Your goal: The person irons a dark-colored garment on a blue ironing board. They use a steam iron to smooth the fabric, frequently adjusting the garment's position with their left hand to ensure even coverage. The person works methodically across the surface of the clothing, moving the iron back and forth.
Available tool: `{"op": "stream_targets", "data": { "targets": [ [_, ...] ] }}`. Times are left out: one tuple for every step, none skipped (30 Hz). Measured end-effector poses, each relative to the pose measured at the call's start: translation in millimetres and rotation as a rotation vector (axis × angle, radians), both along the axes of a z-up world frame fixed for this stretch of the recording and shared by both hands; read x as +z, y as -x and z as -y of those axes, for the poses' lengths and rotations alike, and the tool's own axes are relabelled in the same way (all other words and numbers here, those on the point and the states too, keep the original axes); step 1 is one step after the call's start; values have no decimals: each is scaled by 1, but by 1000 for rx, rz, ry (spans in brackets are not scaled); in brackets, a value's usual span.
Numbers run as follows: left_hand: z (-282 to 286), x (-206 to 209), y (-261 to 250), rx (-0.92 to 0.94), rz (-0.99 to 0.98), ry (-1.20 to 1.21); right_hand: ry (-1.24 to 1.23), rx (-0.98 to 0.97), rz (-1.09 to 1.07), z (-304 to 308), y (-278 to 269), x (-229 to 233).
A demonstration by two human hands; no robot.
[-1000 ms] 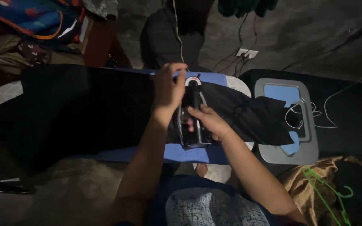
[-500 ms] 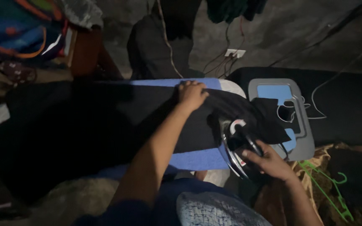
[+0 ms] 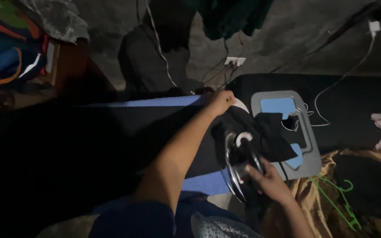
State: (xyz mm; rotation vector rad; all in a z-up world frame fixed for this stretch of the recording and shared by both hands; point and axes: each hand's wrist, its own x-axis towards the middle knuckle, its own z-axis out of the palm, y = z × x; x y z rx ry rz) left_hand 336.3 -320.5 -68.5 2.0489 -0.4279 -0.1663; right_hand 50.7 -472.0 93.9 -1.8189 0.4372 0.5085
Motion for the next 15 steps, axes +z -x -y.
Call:
{"op": "stream_targets", "data": {
  "targets": [
    [-4, 1, 3, 51, -30, 108, 47, -56, -10, -5, -10, 0],
    [-13, 4, 6, 101, 14, -17, 94, -107, -19, -10, -23, -2],
    [-27, 8, 10, 150, 56, -142, 142, -159, -27, -14, -36, -3],
    [-45, 12, 15, 200, 98, -269, 105, -153, 9, -18, -51, -3],
    [-67, 16, 21, 246, 183, -328, 68, -147, 44, -22, -68, -1],
    [-90, 19, 27, 292, 266, -386, 33, -141, 78, -26, -83, 2],
    [-113, 21, 31, 340, 335, -417, 43, -137, 67, -30, -97, 7],
    [-134, 23, 36, 387, 404, -448, 53, -133, 56, -34, -109, 12],
    [-153, 25, 41, 399, 372, -533, 63, -128, 46, -39, -117, 16],
    [-171, 25, 44, 411, 335, -617, -10, -134, 26, -44, -120, 20],
    [-183, 25, 47, 422, 296, -701, -84, -140, 6, -50, -123, 22],
    [-189, 24, 48, 437, 308, -692, -155, -144, -13, -55, -126, 23],
    [-195, 23, 48, 452, 320, -683, -137, -102, 1, -60, -123, 23],
    [-202, 21, 49, 468, 331, -675, -120, -59, 13, -66, -117, 21],
    [-205, 18, 49, 474, 312, -671, -104, -16, 26, -71, -115, 19]
  ]
}}
